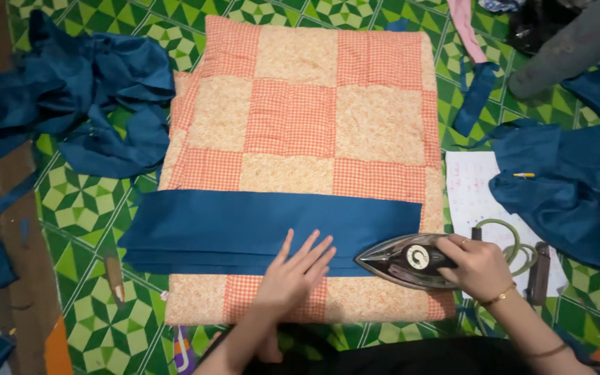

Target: The person irons a long strip of blue fabric laid on a checkered mat. They smooth the fabric with their hands, use an iron to press the strip, and fold the edges to create a neat hem.

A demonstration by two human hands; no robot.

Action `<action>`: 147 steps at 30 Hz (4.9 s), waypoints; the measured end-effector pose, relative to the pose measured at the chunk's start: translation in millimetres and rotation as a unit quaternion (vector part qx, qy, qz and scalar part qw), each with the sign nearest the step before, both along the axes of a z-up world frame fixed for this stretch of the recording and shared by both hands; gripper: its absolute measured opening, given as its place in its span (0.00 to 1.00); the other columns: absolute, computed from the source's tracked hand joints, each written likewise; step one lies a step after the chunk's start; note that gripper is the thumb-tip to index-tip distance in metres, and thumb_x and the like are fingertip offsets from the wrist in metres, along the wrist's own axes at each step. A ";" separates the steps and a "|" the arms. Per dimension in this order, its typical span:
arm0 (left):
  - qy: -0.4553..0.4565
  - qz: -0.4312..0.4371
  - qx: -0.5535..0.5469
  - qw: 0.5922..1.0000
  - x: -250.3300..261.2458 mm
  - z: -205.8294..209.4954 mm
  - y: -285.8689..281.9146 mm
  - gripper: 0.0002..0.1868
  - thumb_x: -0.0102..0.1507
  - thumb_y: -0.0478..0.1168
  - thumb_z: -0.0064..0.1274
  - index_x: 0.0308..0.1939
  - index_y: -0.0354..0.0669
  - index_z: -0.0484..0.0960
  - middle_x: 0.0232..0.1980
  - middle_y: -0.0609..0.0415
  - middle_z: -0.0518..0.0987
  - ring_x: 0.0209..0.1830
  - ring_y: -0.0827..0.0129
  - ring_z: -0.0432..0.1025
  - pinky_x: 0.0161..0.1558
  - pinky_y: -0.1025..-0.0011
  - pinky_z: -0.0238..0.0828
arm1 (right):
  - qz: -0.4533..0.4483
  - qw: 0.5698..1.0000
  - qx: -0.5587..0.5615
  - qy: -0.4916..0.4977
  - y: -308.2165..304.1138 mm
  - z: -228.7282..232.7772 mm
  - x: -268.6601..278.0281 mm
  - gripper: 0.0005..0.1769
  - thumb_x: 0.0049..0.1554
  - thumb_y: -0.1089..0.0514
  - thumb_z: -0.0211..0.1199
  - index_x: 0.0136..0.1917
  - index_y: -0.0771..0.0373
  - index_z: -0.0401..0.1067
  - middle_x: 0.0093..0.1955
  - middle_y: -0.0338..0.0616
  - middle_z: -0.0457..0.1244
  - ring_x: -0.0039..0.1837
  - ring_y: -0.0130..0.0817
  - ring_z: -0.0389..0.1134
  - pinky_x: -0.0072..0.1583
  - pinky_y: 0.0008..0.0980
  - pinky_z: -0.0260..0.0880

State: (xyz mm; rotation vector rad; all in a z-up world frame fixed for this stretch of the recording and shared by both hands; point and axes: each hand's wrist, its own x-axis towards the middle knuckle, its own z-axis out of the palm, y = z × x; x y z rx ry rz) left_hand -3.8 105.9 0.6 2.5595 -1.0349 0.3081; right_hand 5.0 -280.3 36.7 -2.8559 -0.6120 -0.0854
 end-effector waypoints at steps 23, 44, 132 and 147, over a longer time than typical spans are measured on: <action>-0.046 -0.037 0.047 0.997 17.0 13.1 123.7 0.24 0.59 0.36 0.51 0.60 0.39 0.81 0.56 0.54 0.81 0.57 0.66 0.75 0.52 0.69 0.73 | -0.068 0.992 -0.097 0.042 33.7 16.1 7.8 0.25 0.40 0.50 0.76 0.52 0.49 0.74 0.45 0.39 0.71 0.40 0.49 0.73 0.42 0.44 0.75; -0.067 0.047 0.086 0.993 9.1 3.1 213.8 0.28 0.56 0.33 0.52 0.62 0.43 0.80 0.56 0.56 0.80 0.56 0.67 0.75 0.54 0.69 0.73 | -0.021 0.996 -0.091 -0.013 84.6 16.1 18.1 0.28 0.38 0.49 0.74 0.54 0.51 0.75 0.47 0.44 0.71 0.39 0.48 0.73 0.41 0.43 0.75; -0.048 0.310 0.067 0.947 -12.6 -12.4 263.9 0.06 0.62 0.37 0.58 0.43 0.47 0.85 0.43 0.62 0.82 0.45 0.68 0.77 0.52 0.66 0.72 | -0.144 0.987 -0.066 0.034 31.8 -1.0 -5.3 0.24 0.42 0.51 0.73 0.53 0.53 0.75 0.44 0.44 0.72 0.38 0.47 0.73 0.41 0.42 0.74; -0.044 0.410 0.026 0.911 -19.1 2.9 210.7 0.12 0.62 0.33 0.55 0.49 0.48 0.83 0.63 0.56 0.78 0.67 0.59 0.72 0.72 0.53 0.65 | -0.137 0.990 -0.041 0.001 17.5 -7.9 -4.0 0.23 0.40 0.51 0.73 0.52 0.51 0.78 0.43 0.42 0.72 0.39 0.48 0.72 0.40 0.44 0.72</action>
